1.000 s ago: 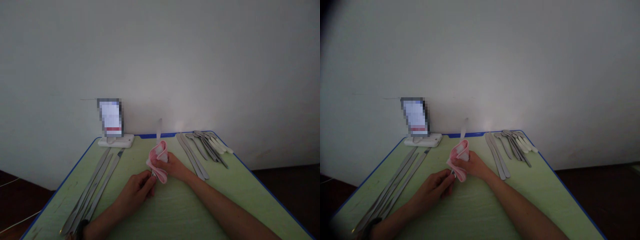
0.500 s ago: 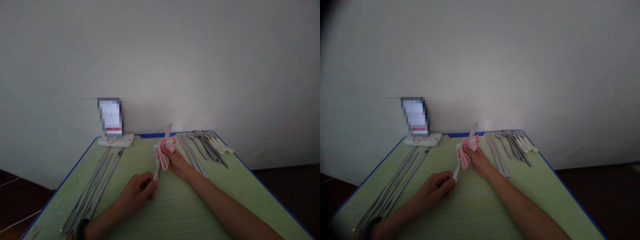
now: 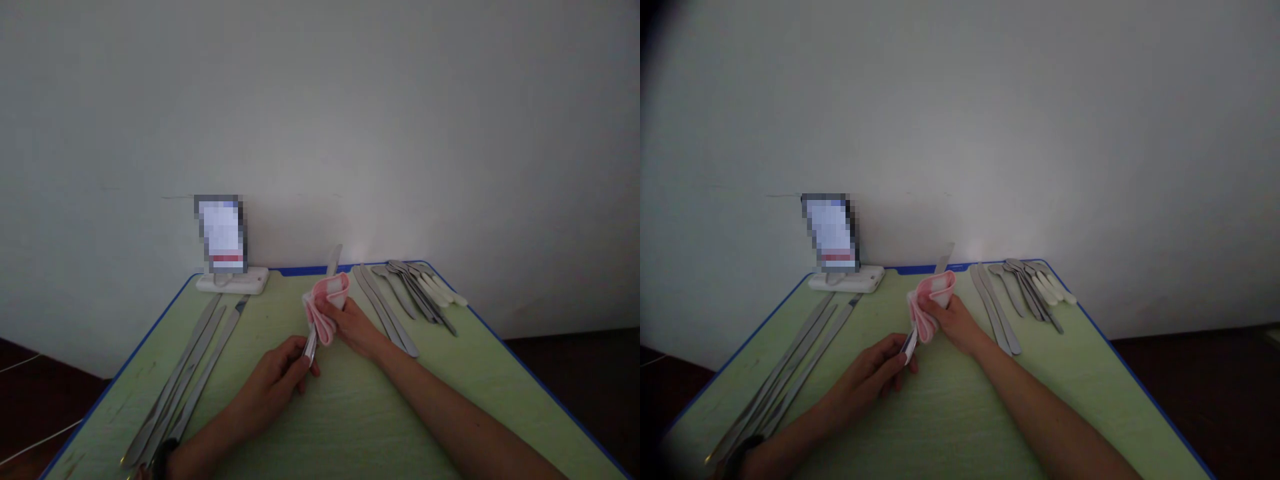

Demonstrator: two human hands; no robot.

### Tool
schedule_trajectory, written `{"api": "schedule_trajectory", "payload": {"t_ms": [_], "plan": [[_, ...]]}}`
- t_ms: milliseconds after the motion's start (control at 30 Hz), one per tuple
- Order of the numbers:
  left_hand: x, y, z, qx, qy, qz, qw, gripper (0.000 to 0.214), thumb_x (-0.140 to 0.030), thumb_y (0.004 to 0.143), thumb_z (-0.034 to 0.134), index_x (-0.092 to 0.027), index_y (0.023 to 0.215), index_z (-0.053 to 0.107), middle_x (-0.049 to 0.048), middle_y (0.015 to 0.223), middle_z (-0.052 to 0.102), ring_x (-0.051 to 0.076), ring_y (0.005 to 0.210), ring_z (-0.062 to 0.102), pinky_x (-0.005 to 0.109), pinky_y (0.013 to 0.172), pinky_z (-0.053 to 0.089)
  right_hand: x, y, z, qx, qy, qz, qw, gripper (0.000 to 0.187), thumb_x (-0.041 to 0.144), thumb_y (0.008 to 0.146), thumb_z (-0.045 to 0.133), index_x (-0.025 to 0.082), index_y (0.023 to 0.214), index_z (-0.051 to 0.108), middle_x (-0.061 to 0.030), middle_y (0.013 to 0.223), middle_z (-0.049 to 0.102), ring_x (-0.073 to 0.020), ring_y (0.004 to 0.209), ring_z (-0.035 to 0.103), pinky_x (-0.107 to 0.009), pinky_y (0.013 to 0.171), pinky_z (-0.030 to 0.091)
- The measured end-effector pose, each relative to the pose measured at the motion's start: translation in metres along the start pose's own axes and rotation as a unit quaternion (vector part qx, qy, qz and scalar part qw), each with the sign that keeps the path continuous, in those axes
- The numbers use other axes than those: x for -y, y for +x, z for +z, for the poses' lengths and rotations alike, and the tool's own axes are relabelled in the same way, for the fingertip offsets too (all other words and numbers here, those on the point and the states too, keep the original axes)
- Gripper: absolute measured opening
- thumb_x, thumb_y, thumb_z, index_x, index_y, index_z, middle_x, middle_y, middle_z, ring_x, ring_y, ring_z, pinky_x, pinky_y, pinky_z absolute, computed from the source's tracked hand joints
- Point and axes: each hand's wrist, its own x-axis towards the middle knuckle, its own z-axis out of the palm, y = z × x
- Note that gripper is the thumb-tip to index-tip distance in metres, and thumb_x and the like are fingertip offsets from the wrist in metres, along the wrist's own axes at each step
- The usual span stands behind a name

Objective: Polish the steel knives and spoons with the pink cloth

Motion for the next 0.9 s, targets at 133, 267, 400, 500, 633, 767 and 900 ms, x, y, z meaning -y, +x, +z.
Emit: {"api": "schedule_trajectory", "payload": {"t_ms": [133, 267, 400, 500, 633, 767, 900], "plan": [[-0.001, 0.001, 0.001, 0.006, -0.031, -0.008, 0.999, 0.033, -0.041, 0.093, 0.037, -0.016, 0.101, 0.055, 0.0022, 0.079, 0.062, 0.010, 0.056, 0.048, 0.020, 0.050, 0.037, 0.003, -0.002, 0.004, -0.010, 0.061, 0.014, 0.998, 0.032, 0.042, 0.066, 0.075, 0.015, 0.076, 0.062, 0.0000, 0.070, 0.061, -0.0116, 0.064, 0.051, -0.025, 0.063, 0.039], [-0.002, 0.001, 0.000, 0.001, -0.033, -0.008, 0.999, 0.038, -0.044, 0.094, 0.033, -0.016, 0.105, 0.056, 0.0027, 0.081, 0.063, 0.010, 0.055, 0.048, 0.020, 0.049, 0.037, 0.006, -0.003, 0.005, -0.003, 0.105, 0.025, 0.994, 0.033, 0.040, 0.062, 0.079, 0.015, 0.075, 0.062, 0.0000, 0.071, 0.061, -0.0117, 0.066, 0.052, -0.025, 0.064, 0.041], [-0.001, 0.000, 0.000, -0.010, -0.024, -0.009, 1.000, 0.040, -0.047, 0.094, 0.032, -0.016, 0.094, 0.058, 0.0001, 0.071, 0.058, 0.010, 0.053, 0.046, 0.021, 0.049, 0.037, 0.008, -0.003, 0.002, 0.037, 0.098, 0.023, 0.994, 0.032, 0.037, 0.059, 0.080, 0.016, 0.073, 0.061, 0.0002, 0.069, 0.061, -0.0122, 0.064, 0.053, -0.025, 0.062, 0.042], [0.001, 0.000, 0.001, -0.018, -0.043, -0.019, 0.999, 0.038, -0.048, 0.094, 0.033, -0.017, 0.087, 0.055, -0.0021, 0.067, 0.053, 0.009, 0.051, 0.045, 0.020, 0.049, 0.037, 0.009, -0.004, 0.002, 0.076, 0.092, 0.015, 0.993, 0.031, 0.038, 0.061, 0.079, 0.016, 0.073, 0.061, 0.0001, 0.067, 0.061, -0.0124, 0.062, 0.054, -0.026, 0.060, 0.043], [-0.001, 0.001, 0.001, -0.022, -0.056, -0.029, 0.998, 0.033, -0.048, 0.092, 0.039, -0.018, 0.087, 0.051, -0.0031, 0.071, 0.051, 0.008, 0.053, 0.044, 0.019, 0.047, 0.036, 0.011, -0.006, 0.003, 0.076, 0.102, 0.017, 0.992, 0.029, 0.037, 0.064, 0.077, 0.017, 0.076, 0.060, -0.0003, 0.071, 0.063, -0.0127, 0.063, 0.056, -0.026, 0.062, 0.044], [-0.004, 0.002, 0.001, -0.051, -0.036, -0.026, 0.998, 0.034, -0.049, 0.091, 0.039, -0.017, 0.096, 0.050, -0.0060, 0.064, 0.045, 0.008, 0.050, 0.042, 0.020, 0.046, 0.035, 0.009, -0.005, 0.001, 0.045, 0.130, 0.021, 0.990, 0.030, 0.036, 0.064, 0.078, 0.018, 0.078, 0.060, 0.0004, 0.073, 0.063, -0.0130, 0.067, 0.057, -0.027, 0.067, 0.045], [-0.002, 0.001, 0.002, -0.089, -0.069, -0.044, 0.993, 0.041, -0.052, 0.091, 0.038, -0.017, 0.112, 0.044, -0.0077, 0.059, 0.045, 0.009, 0.047, 0.041, 0.020, 0.044, 0.034, 0.009, -0.002, -0.002, 0.025, 0.171, 0.027, 0.985, 0.032, 0.045, 0.067, 0.073, 0.018, 0.076, 0.060, -0.0001, 0.072, 0.064, -0.0138, 0.066, 0.057, -0.028, 0.066, 0.045]]}}
